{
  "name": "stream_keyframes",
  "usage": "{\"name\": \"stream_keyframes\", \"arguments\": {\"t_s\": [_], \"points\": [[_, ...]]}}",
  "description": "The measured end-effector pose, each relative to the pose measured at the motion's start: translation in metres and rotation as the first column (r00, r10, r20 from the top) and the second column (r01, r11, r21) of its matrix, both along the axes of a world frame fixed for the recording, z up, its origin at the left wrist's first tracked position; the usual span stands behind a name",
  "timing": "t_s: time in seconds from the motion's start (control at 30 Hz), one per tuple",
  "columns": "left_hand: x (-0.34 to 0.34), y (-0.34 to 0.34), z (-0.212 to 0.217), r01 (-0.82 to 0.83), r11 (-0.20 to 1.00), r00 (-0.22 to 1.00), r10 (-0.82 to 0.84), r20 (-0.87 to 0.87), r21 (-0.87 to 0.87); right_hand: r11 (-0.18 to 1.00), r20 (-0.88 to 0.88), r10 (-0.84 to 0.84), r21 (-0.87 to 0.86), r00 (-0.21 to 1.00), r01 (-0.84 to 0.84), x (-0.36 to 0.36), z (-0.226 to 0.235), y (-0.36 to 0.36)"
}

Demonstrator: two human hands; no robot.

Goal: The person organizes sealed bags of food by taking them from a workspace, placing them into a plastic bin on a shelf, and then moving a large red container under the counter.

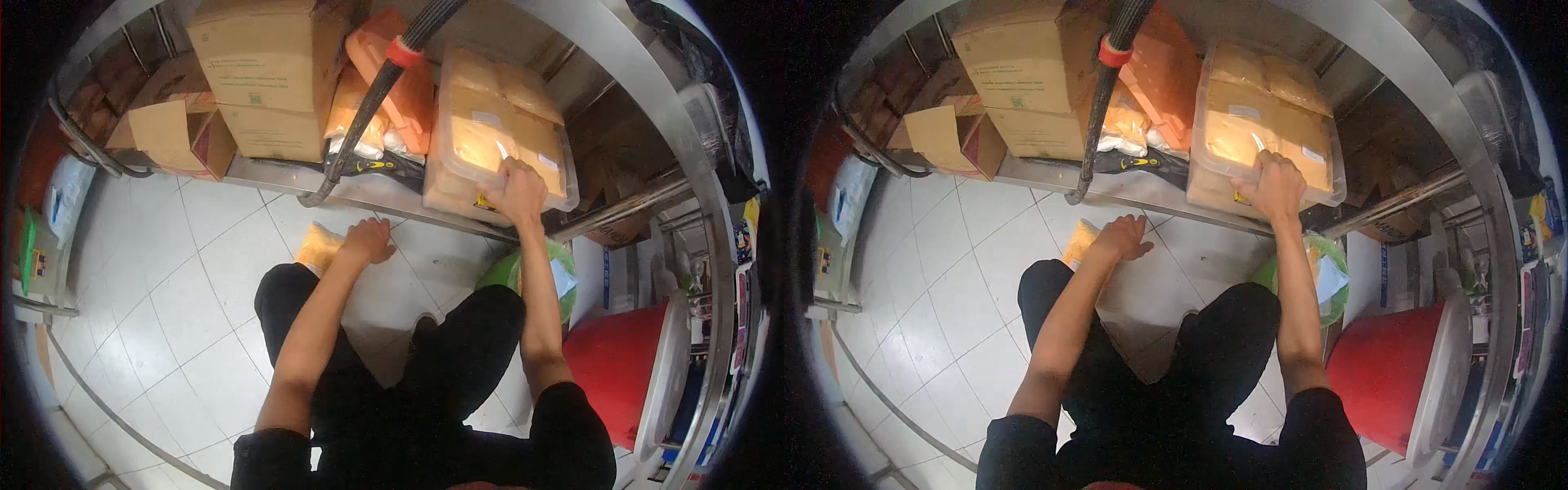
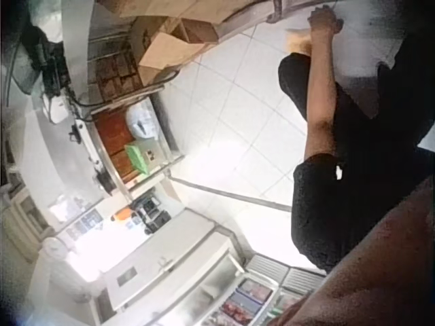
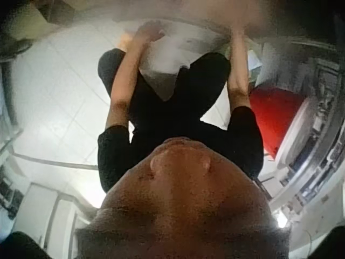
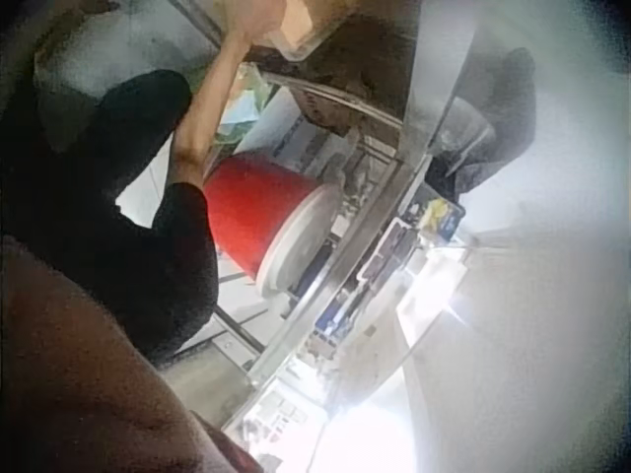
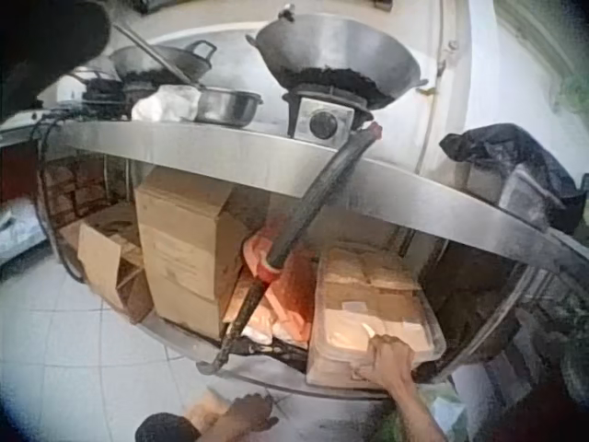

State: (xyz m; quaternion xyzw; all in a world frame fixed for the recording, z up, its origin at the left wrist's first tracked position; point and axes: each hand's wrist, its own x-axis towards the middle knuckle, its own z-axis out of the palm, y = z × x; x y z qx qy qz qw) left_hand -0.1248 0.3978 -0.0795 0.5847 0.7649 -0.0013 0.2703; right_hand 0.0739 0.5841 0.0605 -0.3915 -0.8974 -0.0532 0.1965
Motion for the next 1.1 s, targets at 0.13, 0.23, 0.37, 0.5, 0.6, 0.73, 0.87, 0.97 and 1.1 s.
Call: {"name": "stream_keyframes", "arguments": {"t_s": [0.13,0.23,0.37,0.5,0.6,0.73,0.87,0.97,1.1], "points": [[-0.002,0.005,-0.009,-0.013,1.0,1.0,0.013,-0.006,-0.007,1.0,-0.012,0.0,-0.014,1.0,-0.001,0.01,0.002,-0.022],[0.001,0.011,-0.013,-0.007,1.0,1.0,0.007,0.003,-0.023,1.0,-0.027,0.007,0.004,1.0,-0.007,0.015,0.003,-0.033],[0.001,0.009,-0.015,0.011,0.999,0.999,-0.012,0.045,0.034,1.0,-0.022,0.015,-0.017,1.0,-0.015,0.015,0.005,-0.036],[-0.002,0.008,-0.006,-0.003,1.0,0.999,0.003,0.042,-0.008,0.998,-0.001,0.023,-0.066,1.0,-0.023,0.019,0.008,-0.048],[-0.003,0.015,0.003,-0.006,0.999,0.998,0.008,0.055,-0.033,0.992,-0.046,0.095,-0.084,0.994,-0.099,0.03,-0.001,-0.063],[0.005,0.02,-0.01,0.003,0.985,0.99,-0.028,0.14,0.171,0.971,0.041,0.12,-0.214,0.992,-0.108,0.038,-0.007,-0.081],[0.019,0.027,-0.011,-0.015,0.947,0.913,-0.117,0.39,0.32,0.979,-0.083,0.174,-0.089,0.981,-0.181,0.037,-0.017,-0.075],[0.025,0.021,-0.017,0.066,0.81,0.908,-0.291,0.302,0.582,0.969,-0.055,0.197,-0.14,0.979,-0.203,0.037,-0.011,-0.076],[0.042,0.021,0.044,-0.086,0.993,0.609,-0.013,0.793,0.083,0.969,-0.023,0.215,-0.119,0.976,-0.216,0.051,-0.01,-0.069]]}}
